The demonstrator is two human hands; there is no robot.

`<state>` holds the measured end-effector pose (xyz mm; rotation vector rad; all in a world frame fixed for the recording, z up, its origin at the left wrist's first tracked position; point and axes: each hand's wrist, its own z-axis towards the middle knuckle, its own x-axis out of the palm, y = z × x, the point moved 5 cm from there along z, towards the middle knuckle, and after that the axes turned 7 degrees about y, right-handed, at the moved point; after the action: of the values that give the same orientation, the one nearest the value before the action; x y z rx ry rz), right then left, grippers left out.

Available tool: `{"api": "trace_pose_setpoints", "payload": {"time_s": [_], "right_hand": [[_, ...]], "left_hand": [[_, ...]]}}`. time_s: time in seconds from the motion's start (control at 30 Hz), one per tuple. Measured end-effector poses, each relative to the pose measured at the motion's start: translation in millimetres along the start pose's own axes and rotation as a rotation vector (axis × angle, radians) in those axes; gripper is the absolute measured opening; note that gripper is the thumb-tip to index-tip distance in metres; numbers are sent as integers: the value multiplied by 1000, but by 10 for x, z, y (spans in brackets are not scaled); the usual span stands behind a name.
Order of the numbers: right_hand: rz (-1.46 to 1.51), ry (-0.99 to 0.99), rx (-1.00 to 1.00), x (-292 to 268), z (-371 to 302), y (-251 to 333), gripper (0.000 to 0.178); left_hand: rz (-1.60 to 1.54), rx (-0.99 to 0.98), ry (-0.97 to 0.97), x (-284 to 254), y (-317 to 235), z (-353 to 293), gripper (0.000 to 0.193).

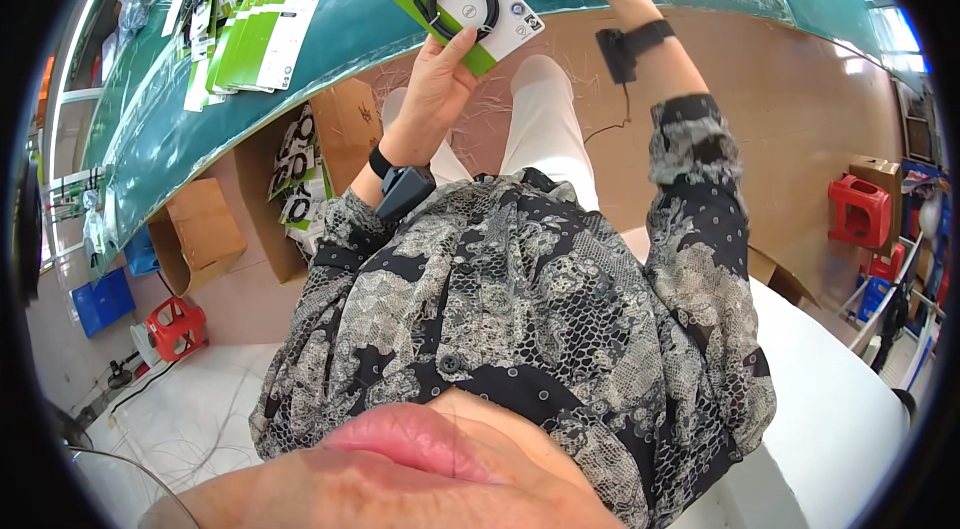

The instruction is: Packaging electronic charging cables into retail boxes.

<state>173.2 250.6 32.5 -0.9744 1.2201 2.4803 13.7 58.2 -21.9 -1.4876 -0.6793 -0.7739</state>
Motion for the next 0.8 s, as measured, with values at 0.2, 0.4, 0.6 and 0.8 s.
{"api": "trace_pose_setpoints", "payload": {"time_s": [0.2,0.4,0.6,0.8], "right_hand": [[256,366,52,278,-266,834,49],[165,245,-1,437,-412,796,39],[211,254,38,383,-357,844,35],[16,-148,-193,152,-419,1261,48]], "left_hand": [[95,-9,-43,29,51,87,34],[160,-72,-54,-32,49,76,39],[211,-54,-7,9,89,45,38],[286,37,78,74,65,49,32]]}}
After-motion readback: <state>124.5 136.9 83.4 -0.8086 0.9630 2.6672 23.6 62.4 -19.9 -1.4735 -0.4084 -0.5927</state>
